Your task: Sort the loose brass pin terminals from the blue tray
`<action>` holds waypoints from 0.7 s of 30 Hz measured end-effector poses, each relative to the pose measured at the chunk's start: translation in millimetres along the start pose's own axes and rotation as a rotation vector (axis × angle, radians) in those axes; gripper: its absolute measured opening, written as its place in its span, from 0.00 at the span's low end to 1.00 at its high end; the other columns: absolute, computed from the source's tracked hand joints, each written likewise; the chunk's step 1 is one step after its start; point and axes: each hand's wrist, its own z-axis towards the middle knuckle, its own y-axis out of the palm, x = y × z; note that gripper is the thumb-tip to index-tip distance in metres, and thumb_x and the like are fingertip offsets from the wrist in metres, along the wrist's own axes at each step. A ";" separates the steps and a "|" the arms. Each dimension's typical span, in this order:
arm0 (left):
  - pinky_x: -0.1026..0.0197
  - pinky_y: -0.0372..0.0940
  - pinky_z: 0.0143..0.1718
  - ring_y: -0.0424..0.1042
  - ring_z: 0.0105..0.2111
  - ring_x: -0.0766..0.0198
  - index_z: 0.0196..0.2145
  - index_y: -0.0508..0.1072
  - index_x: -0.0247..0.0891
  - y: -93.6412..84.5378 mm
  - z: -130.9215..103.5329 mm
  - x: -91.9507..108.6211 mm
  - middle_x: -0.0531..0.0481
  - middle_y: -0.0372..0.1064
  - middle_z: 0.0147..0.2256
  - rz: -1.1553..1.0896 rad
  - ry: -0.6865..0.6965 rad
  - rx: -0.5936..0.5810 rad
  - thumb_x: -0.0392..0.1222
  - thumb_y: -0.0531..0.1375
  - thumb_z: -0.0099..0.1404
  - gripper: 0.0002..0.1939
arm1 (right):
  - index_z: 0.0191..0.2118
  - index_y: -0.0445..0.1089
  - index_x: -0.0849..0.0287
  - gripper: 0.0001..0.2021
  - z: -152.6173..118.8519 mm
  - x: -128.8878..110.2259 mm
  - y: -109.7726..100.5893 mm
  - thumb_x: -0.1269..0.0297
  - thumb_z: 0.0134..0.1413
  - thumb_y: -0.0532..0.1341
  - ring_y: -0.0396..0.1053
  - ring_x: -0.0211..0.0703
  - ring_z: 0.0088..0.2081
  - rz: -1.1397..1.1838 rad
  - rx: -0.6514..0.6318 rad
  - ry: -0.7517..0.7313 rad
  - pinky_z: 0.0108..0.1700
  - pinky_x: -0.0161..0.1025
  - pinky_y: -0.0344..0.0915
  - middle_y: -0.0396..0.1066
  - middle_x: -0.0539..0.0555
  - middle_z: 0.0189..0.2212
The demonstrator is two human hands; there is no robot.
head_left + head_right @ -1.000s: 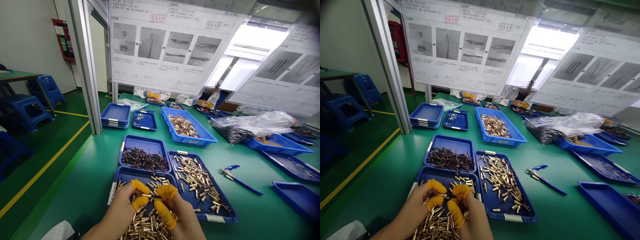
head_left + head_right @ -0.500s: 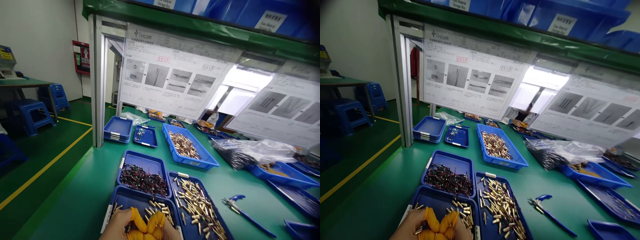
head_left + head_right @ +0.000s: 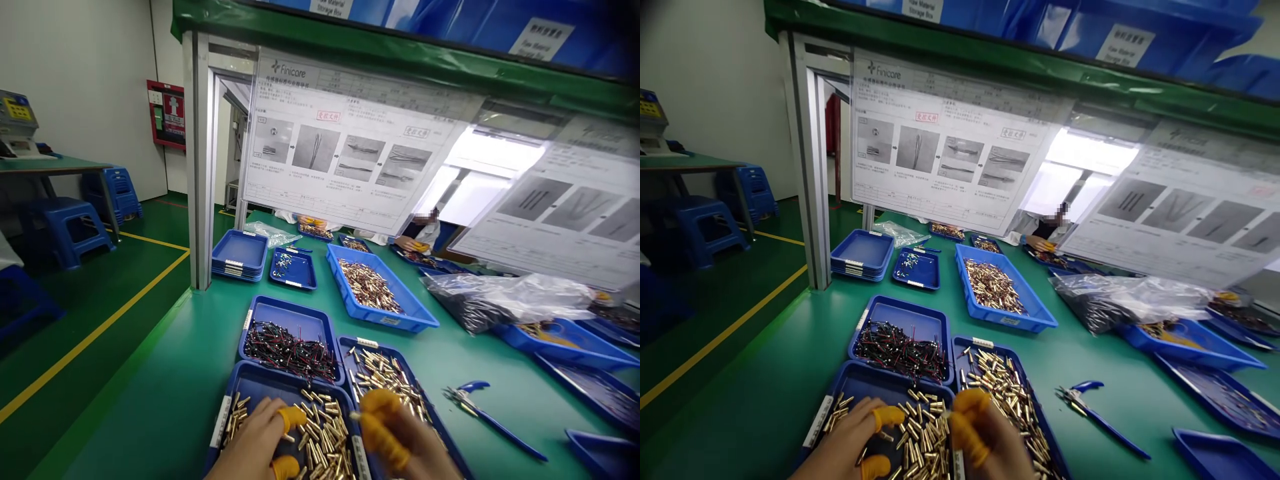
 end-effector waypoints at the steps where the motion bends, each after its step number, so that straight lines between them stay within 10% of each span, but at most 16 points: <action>1: 0.56 0.59 0.46 0.63 0.44 0.55 0.38 0.71 0.38 0.7 -0.7 -0.7 0.46 0.68 0.43 0.080 0.004 0.001 0.26 0.56 0.52 0.17 | 0.34 0.67 0.56 0.16 6.0 -2.3 -14.4 0.48 0.44 0.61 0.67 0.42 0.19 -0.140 0.104 -0.044 0.20 0.36 0.63 0.69 0.50 0.20; 5: 0.54 0.59 0.41 0.62 0.40 0.54 0.34 0.70 0.38 7.7 -1.1 -11.3 0.45 0.67 0.39 0.262 0.047 -0.039 0.24 0.50 0.54 0.15 | 0.32 0.70 0.59 0.06 31.1 -12.0 -22.9 0.65 0.47 0.59 0.69 0.49 0.25 -0.704 0.216 -0.205 0.30 0.49 0.67 0.71 0.59 0.30; 12: 0.55 0.57 0.45 0.61 0.43 0.52 0.36 0.69 0.36 8.4 -2.2 -13.3 0.43 0.65 0.41 0.308 0.060 -0.044 0.20 0.50 0.45 0.22 | 0.29 0.71 0.60 0.09 55.1 -25.9 63.0 0.80 0.44 0.60 0.67 0.53 0.39 -0.801 0.023 -0.493 0.41 0.49 0.68 0.70 0.59 0.32; 21: 0.62 0.60 0.34 0.67 0.34 0.59 0.29 0.70 0.36 -5.7 -3.6 9.9 0.47 0.69 0.33 -0.108 -0.007 0.101 0.27 0.50 0.56 0.10 | 0.27 0.62 0.57 0.07 17.9 -22.5 43.8 0.77 0.48 0.54 0.68 0.44 0.25 -0.695 0.017 -0.435 0.26 0.39 0.66 0.68 0.52 0.23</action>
